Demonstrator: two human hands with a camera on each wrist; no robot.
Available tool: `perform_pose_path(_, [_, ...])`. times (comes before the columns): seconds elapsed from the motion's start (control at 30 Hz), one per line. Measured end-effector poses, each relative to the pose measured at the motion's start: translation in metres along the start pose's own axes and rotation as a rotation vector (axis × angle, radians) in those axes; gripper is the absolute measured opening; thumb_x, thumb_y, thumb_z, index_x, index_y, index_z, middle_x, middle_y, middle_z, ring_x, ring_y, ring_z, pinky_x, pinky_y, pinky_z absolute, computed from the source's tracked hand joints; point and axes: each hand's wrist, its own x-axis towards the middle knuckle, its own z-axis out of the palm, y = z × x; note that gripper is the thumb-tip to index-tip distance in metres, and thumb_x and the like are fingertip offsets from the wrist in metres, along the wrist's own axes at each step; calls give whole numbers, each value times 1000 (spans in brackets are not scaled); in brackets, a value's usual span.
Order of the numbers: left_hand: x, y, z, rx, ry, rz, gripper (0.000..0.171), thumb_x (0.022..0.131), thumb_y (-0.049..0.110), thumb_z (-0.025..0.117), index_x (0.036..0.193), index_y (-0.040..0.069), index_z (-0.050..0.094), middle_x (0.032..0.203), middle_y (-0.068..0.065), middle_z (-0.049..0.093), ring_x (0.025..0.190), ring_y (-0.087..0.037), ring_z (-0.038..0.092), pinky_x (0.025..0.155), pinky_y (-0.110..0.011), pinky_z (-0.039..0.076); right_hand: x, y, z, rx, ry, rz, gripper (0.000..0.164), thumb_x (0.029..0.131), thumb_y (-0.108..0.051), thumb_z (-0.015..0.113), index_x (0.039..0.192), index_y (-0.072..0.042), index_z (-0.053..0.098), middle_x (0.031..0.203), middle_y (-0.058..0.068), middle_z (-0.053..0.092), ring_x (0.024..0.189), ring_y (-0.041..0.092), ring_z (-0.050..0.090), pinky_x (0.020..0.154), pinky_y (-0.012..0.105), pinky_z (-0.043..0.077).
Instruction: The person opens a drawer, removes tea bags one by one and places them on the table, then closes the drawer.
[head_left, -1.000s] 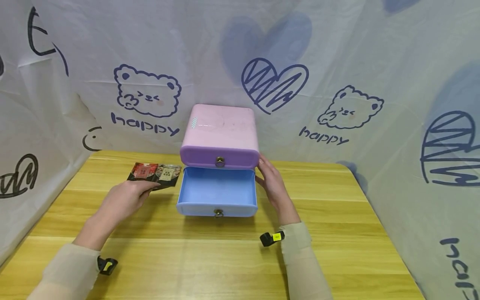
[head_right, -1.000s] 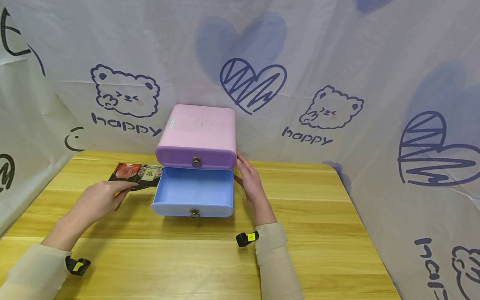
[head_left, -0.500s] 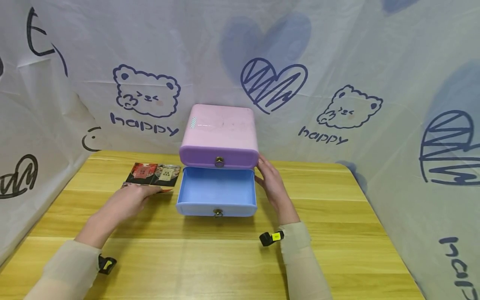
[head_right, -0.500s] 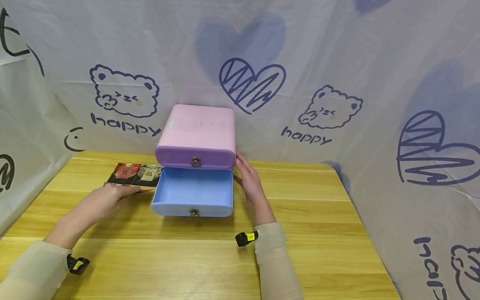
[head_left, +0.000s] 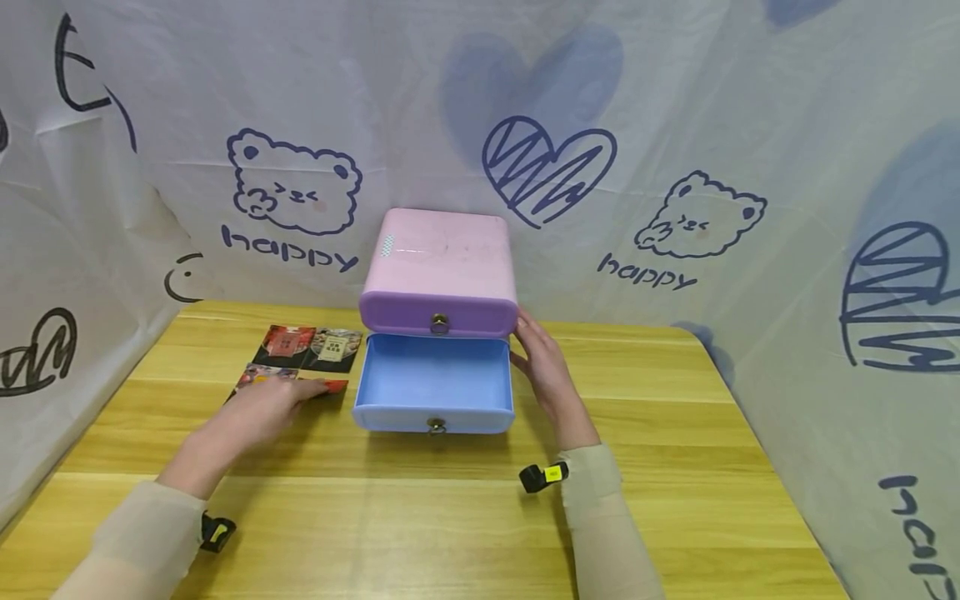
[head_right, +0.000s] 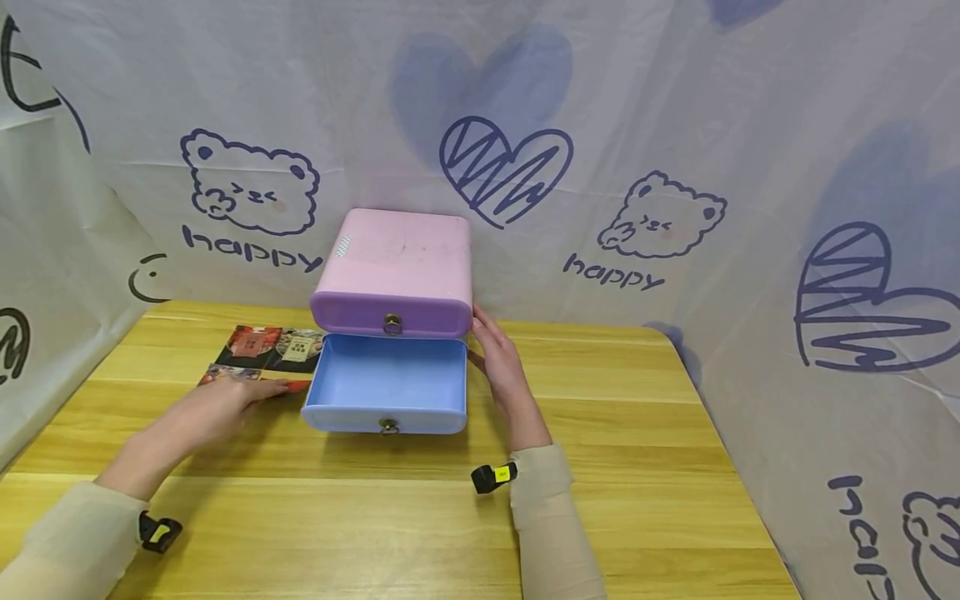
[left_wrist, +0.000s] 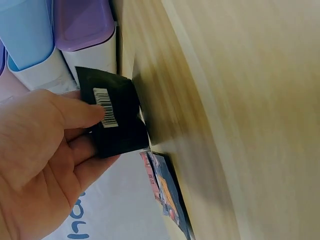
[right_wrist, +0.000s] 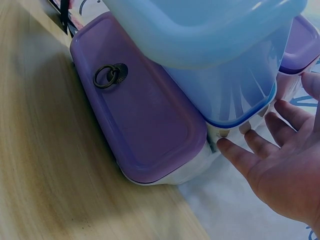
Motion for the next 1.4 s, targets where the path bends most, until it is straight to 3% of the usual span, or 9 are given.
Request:
perform_pose_path(0.13, [0,3,1,-7,-49,-6,39,81,-1,56,118,11,60,122,-11,57,104,-30,52,83,-51,48,0,0,0,-3,3,-4,49,88,-52,46,133,-31,44,140,-6,38,123,9,31,102,51,30])
perform_pose_path(0.3, [0,4,2,-26,-91,-4,40,75,-5,60,113,7,62,127,-16,52,108,-35,48,87,-53,45,0,0,0,-3,-1,-9,50,87,-53,48,132,-31,45,140,-7,38,123,9,32,102,50,31])
perform_pose_path(0.77, [2,3,7,-51,-97,-64,40,71,-7,65,109,4,63,128,-20,47,110,-37,46,90,-54,42,0,-2,-2,-18,-17,23,48,92,-46,44,136,-28,40,144,-4,33,126,11,28,103,50,30])
perform_pose_path(1.0, [3,1,10,-69,-78,-61,41,69,3,71,109,4,63,127,-19,47,108,-36,47,90,-54,42,0,-2,-1,-7,-10,16,48,92,-46,44,136,-28,41,143,-4,33,125,11,29,103,51,29])
perform_pose_path(1.4, [4,0,12,-89,-52,-40,38,71,1,68,108,2,63,123,-18,49,105,-33,49,88,-51,45,0,0,-1,-21,7,10,49,88,-53,46,133,-33,43,141,-9,36,123,7,31,102,48,32])
